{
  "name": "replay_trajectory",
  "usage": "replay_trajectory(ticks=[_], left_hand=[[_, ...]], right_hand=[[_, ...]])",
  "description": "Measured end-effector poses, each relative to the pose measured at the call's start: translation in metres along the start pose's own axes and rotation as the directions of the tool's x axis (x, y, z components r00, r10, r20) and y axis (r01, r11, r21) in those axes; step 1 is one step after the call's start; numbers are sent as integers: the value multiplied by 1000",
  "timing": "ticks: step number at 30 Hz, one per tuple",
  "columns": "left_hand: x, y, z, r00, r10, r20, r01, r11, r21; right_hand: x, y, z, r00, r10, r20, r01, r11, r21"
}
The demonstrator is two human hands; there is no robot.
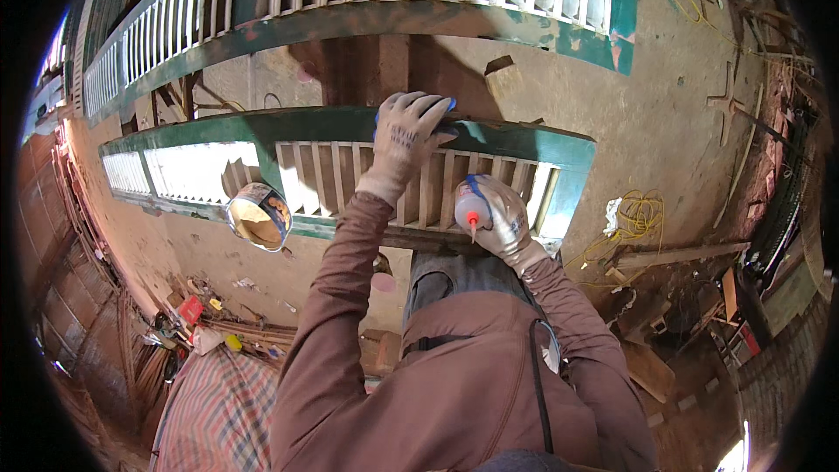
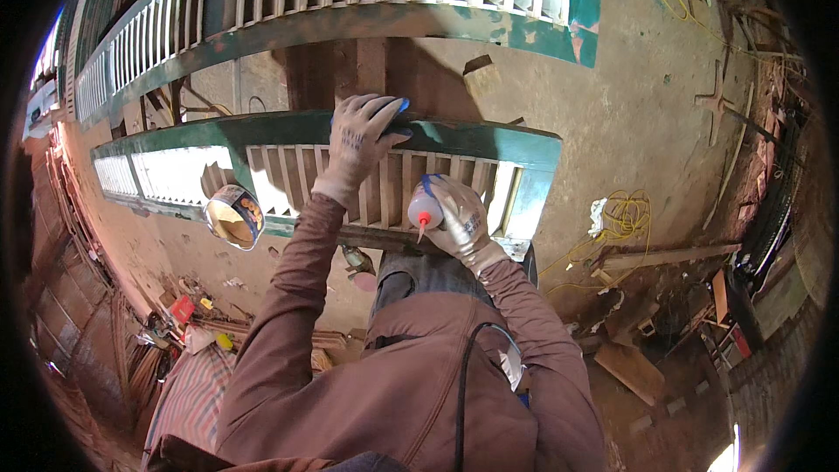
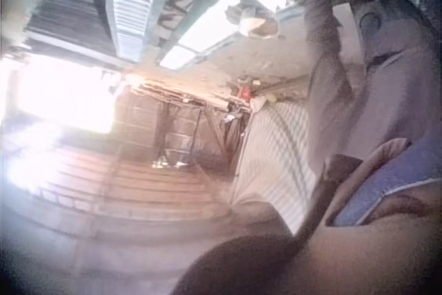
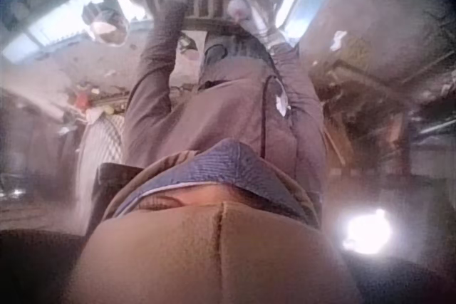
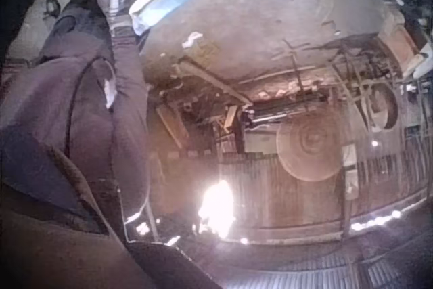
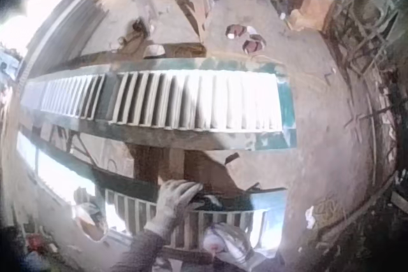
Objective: The person applies glue from a white bottle with a red tip to the edges of a green slatted wooden frame. They repeatedly squeeze glue along the frame's edges and slats, then set the bottle down and pick it up again to continue.
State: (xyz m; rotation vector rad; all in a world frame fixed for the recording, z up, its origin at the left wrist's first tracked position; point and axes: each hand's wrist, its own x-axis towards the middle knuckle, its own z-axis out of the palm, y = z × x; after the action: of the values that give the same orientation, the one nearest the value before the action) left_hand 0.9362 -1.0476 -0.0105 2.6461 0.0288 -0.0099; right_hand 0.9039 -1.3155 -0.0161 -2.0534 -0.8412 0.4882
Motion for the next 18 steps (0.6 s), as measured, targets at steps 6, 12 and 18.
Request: replay_trajectory(ticks=[6,12,18], left_hand=[[13,-14,19,983,55,173,-44,997,-69],[9,-15,14,970,123,210,-129,991,19],[0,-32,16,951,198,237,-208,978,19]], right_hand=[[1,16,-10,996,71,-60,-66,995,81],[10,8,-18,993,101,-66,-96,992,79],[6,9,-22,992,103,-76,-94,989,112]])
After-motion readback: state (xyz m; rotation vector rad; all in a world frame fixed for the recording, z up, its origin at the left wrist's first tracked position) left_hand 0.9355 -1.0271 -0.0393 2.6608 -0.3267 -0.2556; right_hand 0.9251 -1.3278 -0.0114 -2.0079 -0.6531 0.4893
